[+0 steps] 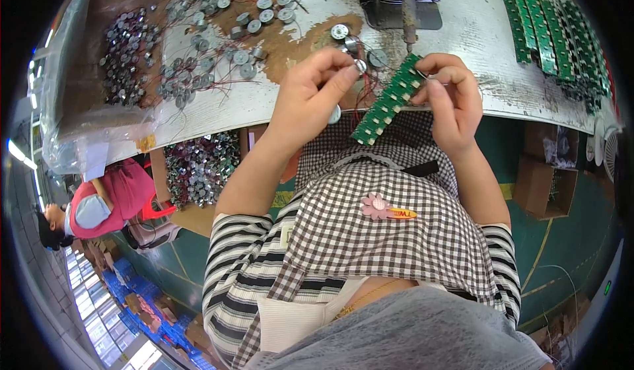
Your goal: The person picks up small round components with wires from the workbench and solders them onto a circuit board using a soldering iron.
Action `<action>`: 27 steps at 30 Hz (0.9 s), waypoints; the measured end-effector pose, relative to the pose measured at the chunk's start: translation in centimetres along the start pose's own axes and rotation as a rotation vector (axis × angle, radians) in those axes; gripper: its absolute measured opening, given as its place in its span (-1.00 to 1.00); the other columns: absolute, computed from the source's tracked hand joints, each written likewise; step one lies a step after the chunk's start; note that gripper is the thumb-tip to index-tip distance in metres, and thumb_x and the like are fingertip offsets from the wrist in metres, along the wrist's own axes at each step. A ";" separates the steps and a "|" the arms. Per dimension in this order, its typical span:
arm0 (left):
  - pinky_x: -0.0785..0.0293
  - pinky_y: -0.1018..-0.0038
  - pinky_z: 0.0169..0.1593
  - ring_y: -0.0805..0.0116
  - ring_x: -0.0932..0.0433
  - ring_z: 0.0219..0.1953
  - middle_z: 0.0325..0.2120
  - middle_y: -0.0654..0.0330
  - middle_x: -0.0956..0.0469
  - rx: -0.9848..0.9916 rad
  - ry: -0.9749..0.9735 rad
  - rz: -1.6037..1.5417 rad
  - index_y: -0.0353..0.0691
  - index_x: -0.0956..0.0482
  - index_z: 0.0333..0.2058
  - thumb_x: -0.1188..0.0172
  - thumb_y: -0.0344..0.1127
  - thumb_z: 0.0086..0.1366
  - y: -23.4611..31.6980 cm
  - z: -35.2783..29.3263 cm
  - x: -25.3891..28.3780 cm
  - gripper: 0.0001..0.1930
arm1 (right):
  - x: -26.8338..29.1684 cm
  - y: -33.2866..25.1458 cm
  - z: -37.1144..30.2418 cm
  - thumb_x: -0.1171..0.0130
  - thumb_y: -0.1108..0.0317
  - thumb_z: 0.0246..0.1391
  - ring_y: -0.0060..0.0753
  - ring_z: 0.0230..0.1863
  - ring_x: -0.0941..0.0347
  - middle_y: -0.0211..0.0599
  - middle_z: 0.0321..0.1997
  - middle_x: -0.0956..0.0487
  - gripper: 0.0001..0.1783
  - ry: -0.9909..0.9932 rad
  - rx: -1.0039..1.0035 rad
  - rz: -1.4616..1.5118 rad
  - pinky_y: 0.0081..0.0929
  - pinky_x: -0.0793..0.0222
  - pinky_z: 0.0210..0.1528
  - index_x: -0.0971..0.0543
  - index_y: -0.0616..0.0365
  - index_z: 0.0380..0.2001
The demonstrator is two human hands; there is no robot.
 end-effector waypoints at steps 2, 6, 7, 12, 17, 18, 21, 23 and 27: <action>-0.28 0.67 -0.51 0.65 -0.38 -0.56 -0.54 0.33 -0.48 0.031 0.018 -0.178 -0.33 -0.49 -0.29 -0.15 -0.36 0.25 0.4 0.3 -0.7 -0.85 | -0.1 0.0 0.2 -0.01 0.63 0.10 -0.69 -0.45 -0.39 -0.11 -0.11 -0.43 -0.93 0.016 0.012 -0.076 -0.74 -0.38 -0.42 -0.38 0.34 -0.32; -0.33 0.70 -0.44 0.61 -0.43 -0.50 -0.47 0.28 -0.52 0.142 -0.075 -0.241 -0.33 -0.53 -0.26 -0.18 -0.35 0.23 1.1 1.3 -1.2 -0.83 | 0.0 -0.2 0.4 -0.16 0.64 -0.01 -0.65 -0.53 -0.44 -0.16 -0.21 -0.48 -0.92 0.046 0.029 -0.256 -0.74 -0.38 -0.52 -0.49 0.35 -0.40; -0.33 0.70 -0.44 0.61 -0.43 -0.50 -0.47 0.28 -0.52 0.144 -0.079 -0.242 -0.33 -0.53 -0.26 -0.18 -0.35 0.23 1.3 1.4 -1.8 -0.83 | -0.1 -0.2 0.4 -0.17 0.63 -0.01 -0.64 -0.52 -0.44 -0.15 -0.20 -0.48 -0.91 0.044 0.047 -0.266 -0.74 -0.38 -0.51 -0.48 0.35 -0.40; -0.36 0.67 -0.44 0.65 -0.42 -0.51 -0.54 0.31 -0.50 0.142 0.000 -0.125 -0.37 -0.55 -0.39 -0.24 -0.39 0.17 1.3 1.7 -3.5 -0.85 | 0.0 -0.2 0.1 -0.21 0.58 -0.03 -0.62 -0.48 -0.44 -0.13 -0.20 -0.48 -0.86 0.050 0.122 -0.248 -0.73 -0.39 -0.49 -0.45 0.33 -0.41; -0.36 0.66 -0.46 0.64 -0.41 -0.54 -0.56 0.29 -0.52 -0.254 0.060 0.140 -0.38 -0.55 -0.46 -0.26 -0.42 0.09 0.4 3.0 -4.1 -0.87 | 0.0 -0.3 0.0 -0.19 0.61 -0.03 -0.62 -0.44 -0.44 -0.11 -0.20 -0.48 -0.86 0.071 0.077 -0.180 -0.71 -0.43 -0.45 -0.43 0.32 -0.38; -0.34 0.67 -0.47 0.65 -0.40 -0.56 -0.58 0.29 -0.52 -0.249 0.054 0.062 -0.38 -0.55 -0.48 -0.26 -0.44 0.07 0.6 3.2 -4.2 -0.88 | -0.1 -0.3 0.1 -0.19 0.61 -0.03 -0.62 -0.44 -0.44 -0.11 -0.20 -0.48 -0.86 0.070 0.076 -0.180 -0.71 -0.43 -0.45 -0.43 0.32 -0.38; -0.38 0.70 -0.37 0.63 -0.46 -0.44 -0.40 0.23 -0.57 -0.007 -0.046 0.008 -0.37 -0.55 -0.40 -0.24 -0.43 0.12 0.9 3.4 -4.3 -0.88 | -0.1 -0.4 0.3 -0.16 0.63 -0.02 -0.62 -0.44 -0.45 -0.12 -0.22 -0.49 -0.88 0.080 0.083 -0.229 -0.72 -0.43 -0.46 -0.44 0.32 -0.38; -0.39 0.70 -0.37 0.63 -0.46 -0.44 -0.40 0.23 -0.57 -0.005 -0.050 0.005 -0.37 -0.55 -0.41 -0.24 -0.43 0.11 0.9 3.5 -4.3 -0.88 | -0.2 -0.5 0.4 -0.15 0.65 -0.02 -0.62 -0.47 -0.45 -0.14 -0.23 -0.49 -0.90 0.091 0.114 -0.268 -0.73 -0.42 -0.48 -0.46 0.33 -0.40; -0.41 0.68 -0.34 0.62 -0.47 -0.42 -0.40 0.23 -0.57 0.002 -0.054 -0.014 -0.37 -0.54 -0.42 -0.24 -0.45 0.10 0.9 3.6 -4.3 -0.90 | -0.3 -0.6 0.7 -0.16 0.65 -0.04 -0.63 -0.51 -0.45 -0.15 -0.24 -0.49 -0.91 0.113 0.091 -0.288 -0.74 -0.41 -0.51 -0.47 0.34 -0.42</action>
Point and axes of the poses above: each hand's wrist, its own z-axis towards the middle knuckle, its own x-axis out of the back of the hand, y = z × x, the point moved 2 cm from there along z, towards the middle knuckle
